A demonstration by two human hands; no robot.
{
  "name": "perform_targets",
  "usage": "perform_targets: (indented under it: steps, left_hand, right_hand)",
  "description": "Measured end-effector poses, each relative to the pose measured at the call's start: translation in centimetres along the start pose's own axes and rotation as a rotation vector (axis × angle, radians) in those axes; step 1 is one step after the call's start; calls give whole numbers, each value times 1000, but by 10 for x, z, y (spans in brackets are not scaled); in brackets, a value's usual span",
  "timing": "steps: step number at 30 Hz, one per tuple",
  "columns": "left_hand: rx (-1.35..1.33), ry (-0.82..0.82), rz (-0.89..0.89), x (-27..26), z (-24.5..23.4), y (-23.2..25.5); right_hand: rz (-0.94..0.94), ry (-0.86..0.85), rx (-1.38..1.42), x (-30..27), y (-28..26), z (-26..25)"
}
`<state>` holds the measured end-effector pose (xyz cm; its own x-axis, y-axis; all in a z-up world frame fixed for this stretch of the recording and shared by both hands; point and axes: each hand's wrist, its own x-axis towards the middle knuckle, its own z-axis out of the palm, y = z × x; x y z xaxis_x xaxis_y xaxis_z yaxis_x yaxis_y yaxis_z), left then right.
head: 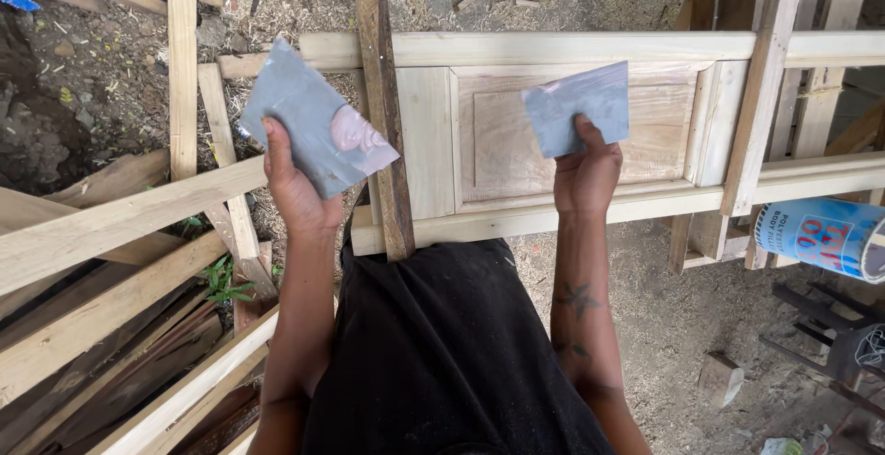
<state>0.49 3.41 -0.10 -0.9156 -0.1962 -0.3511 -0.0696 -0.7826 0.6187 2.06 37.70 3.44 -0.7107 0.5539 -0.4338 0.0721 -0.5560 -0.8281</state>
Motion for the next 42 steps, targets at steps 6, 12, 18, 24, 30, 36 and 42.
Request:
perform_targets:
  steps: [6,12,18,24,30,36,42]
  left_hand:
    - [-24,-52,-54,-6,14,-21]
    - [-59,-110,-68,-23,45,-48]
    - [-112,-85,-43,-44,71,-55]
    - [-90,-75,69,-65,83,-39]
    - [214,43,126,-70,90,-38]
    - [544,60,205,-88,103,-52]
    - [586,97,201,-91,103,-70]
  right_hand:
    - [-608,-407,-794,-59,3,9]
    - [-993,-827,-744,-104,-19,49]
    - [-1125,-843,-891,-100,-14,34]
    - [-1081,-822,-1126,-46,-37,3]
    - [-1327,-1003,-1189,-55,-101,14]
    - [-1528,-1175,-1422,-58,-113,26]
    - [-1400,-1289,-1552,-61,-112,28]
